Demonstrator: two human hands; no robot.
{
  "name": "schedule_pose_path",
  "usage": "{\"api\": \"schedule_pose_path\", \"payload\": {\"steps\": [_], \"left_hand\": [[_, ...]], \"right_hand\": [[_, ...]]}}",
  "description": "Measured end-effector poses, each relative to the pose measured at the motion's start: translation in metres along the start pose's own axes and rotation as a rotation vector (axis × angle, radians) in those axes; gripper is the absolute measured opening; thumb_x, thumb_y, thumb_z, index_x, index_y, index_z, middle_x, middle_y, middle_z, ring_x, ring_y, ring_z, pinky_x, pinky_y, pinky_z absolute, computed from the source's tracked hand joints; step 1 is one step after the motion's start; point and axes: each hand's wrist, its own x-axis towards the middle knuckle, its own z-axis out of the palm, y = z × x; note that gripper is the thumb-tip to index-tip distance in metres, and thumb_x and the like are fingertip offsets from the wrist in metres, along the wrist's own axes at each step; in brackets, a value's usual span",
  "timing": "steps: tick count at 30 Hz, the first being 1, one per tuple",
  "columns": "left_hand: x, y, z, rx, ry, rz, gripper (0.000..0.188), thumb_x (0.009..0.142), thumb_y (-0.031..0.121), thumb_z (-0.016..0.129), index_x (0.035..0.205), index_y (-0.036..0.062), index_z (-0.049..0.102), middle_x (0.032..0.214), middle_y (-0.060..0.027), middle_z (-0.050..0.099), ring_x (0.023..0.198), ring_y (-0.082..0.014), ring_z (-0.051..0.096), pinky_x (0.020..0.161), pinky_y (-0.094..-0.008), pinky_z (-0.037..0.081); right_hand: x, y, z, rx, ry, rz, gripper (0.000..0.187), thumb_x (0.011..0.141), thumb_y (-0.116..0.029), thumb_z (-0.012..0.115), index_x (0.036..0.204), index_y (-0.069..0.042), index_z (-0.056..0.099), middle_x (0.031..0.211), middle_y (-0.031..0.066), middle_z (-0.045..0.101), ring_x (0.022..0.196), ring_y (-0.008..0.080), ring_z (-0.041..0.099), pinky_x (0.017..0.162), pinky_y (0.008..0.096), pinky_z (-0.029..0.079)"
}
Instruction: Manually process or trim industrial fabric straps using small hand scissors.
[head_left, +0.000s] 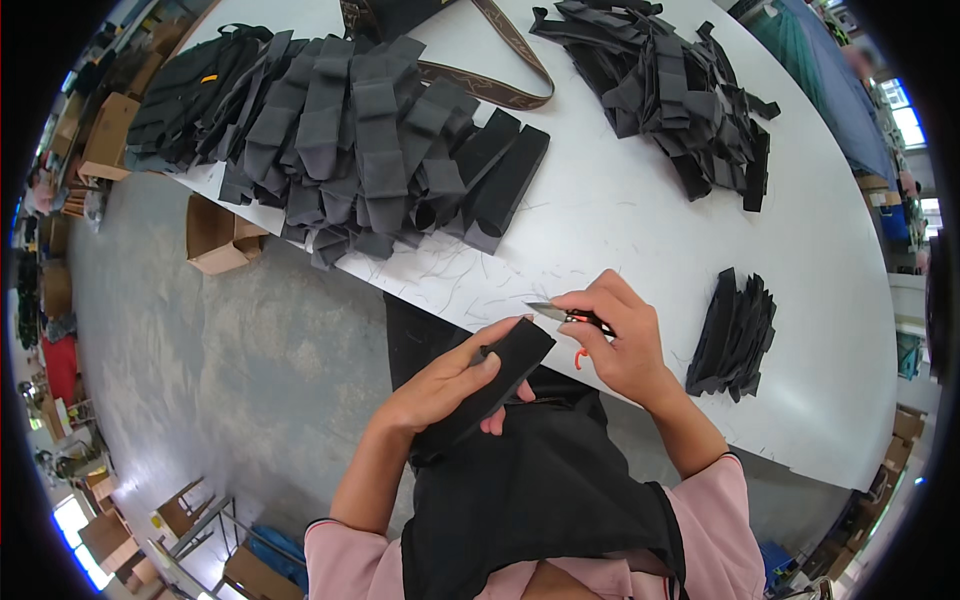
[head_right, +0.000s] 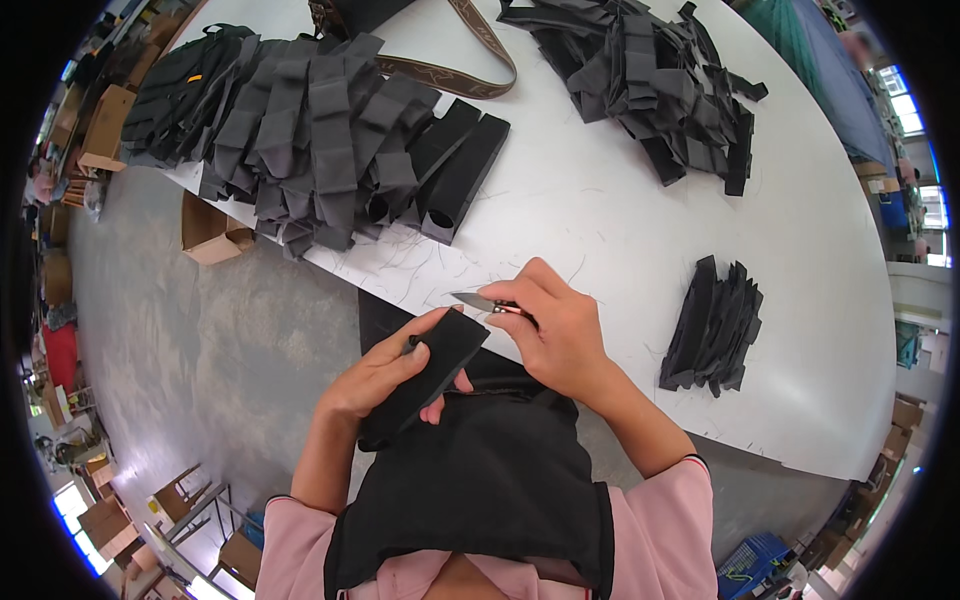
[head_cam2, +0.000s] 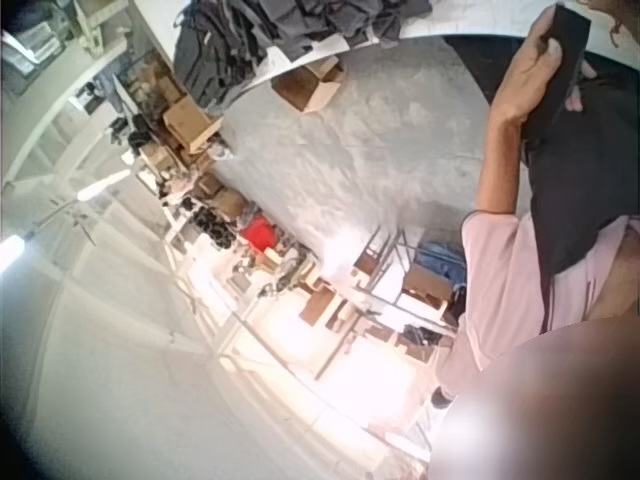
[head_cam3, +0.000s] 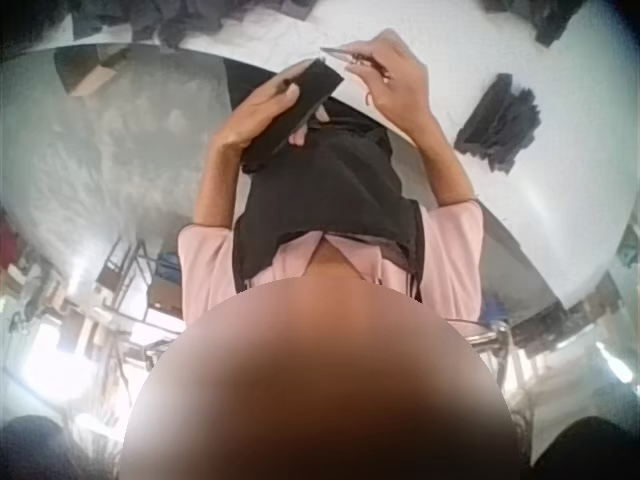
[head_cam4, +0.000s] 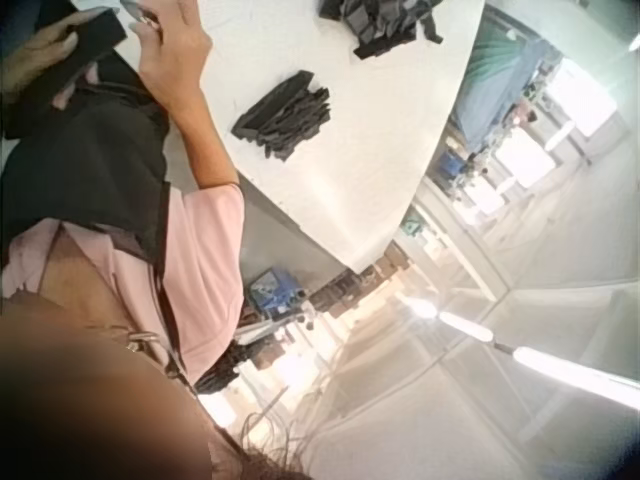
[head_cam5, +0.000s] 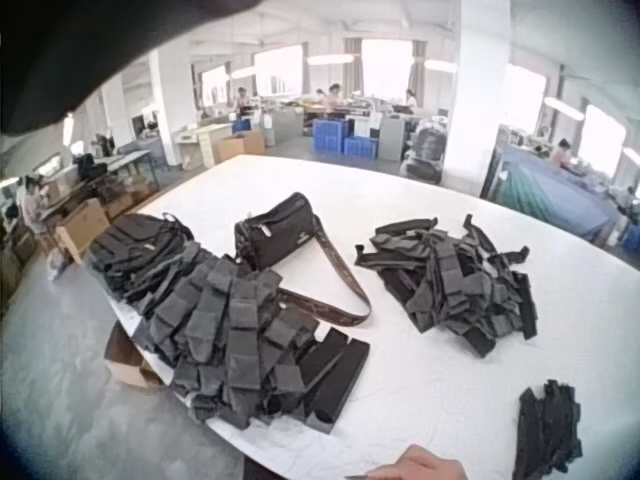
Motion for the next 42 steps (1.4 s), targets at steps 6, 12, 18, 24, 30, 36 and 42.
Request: {"api": "schedule_pose_path", "payload": {"steps": [6,12,18,24,30,36,42], "left_hand": [[-0.002,0.0,0.0,0.127,-0.02,-0.028,0.049,0.099,0.027,0.039,0.142,0.0067,0.027,0.096,-0.0111,0.062,0.062,-0.0139,0.057,0.06,-0.0267,0.049],[0.0,0.002,0.003,0.33,-0.024,0.023,0.042,0.099,0.023,0.04,0.137,0.0062,0.035,0.096,-0.0075,0.063,0.063,-0.0113,0.057,0.062,-0.0247,0.048],[0.007,-0.012,0.008,0.775,0.26,0.294,0.04,0.094,0.018,0.049,0.132,0.0106,0.042,0.107,-0.0122,0.059,0.085,-0.0211,0.059,0.076,-0.0311,0.046],[0.013,-0.01,0.02,1.196,0.644,0.425,0.043,0.082,0.017,0.064,0.121,0.0096,0.049,0.104,-0.0119,0.054,0.097,-0.0287,0.051,0.082,-0.0375,0.039],[0.014,-0.014,0.023,1.333,0.741,0.486,0.047,0.079,0.019,0.067,0.122,0.0109,0.05,0.104,-0.0112,0.051,0.095,-0.0283,0.05,0.079,-0.0376,0.038],[0.013,-0.016,0.025,1.374,0.797,0.509,0.046,0.078,0.018,0.068,0.12,0.0116,0.051,0.105,-0.012,0.051,0.094,-0.0285,0.05,0.078,-0.038,0.038],[0.018,-0.018,0.024,1.398,0.832,0.511,0.05,0.076,0.019,0.07,0.122,0.0113,0.05,0.108,-0.0126,0.05,0.096,-0.0292,0.05,0.079,-0.0391,0.038]], "right_hand": [[0.019,-0.008,-0.003,0.208,-0.222,0.157,0.014,0.076,-0.002,0.068,0.088,-0.004,0.063,0.076,0.0011,0.048,0.064,0.0103,0.045,0.059,0.0237,0.036],[0.008,0.001,0.019,0.783,-0.189,0.485,0.008,0.081,-0.005,0.063,0.086,-0.003,0.058,0.07,-0.0016,0.044,0.063,0.0095,0.044,0.056,0.0221,0.033],[-0.012,0.023,0.024,1.258,0.091,0.505,0.005,0.082,-0.002,0.058,0.085,-0.003,0.055,0.073,-0.0012,0.047,0.065,0.0069,0.045,0.059,0.018,0.035],[-0.029,0.001,0.029,-0.028,0.248,0.133,0.021,0.074,-0.001,0.069,0.092,-0.003,0.059,0.083,0.0049,0.051,0.064,0.013,0.051,0.057,0.0235,0.042],[-0.027,0.009,0.033,0.006,0.273,0.115,0.02,0.076,0.001,0.067,0.095,-0.003,0.06,0.08,0.0056,0.049,0.062,0.0119,0.051,0.054,0.0234,0.041],[-0.026,0.008,0.035,0.468,0.214,0.359,0.012,0.081,0.001,0.063,0.092,0.0,0.059,0.08,0.0005,0.046,0.062,0.0047,0.046,0.052,0.0192,0.037],[-0.012,0.006,0.04,0.854,0.158,0.592,0.006,0.083,-0.004,0.061,0.088,-0.003,0.057,0.071,-0.0034,0.048,0.055,0.0018,0.039,0.048,0.0169,0.029]]}}
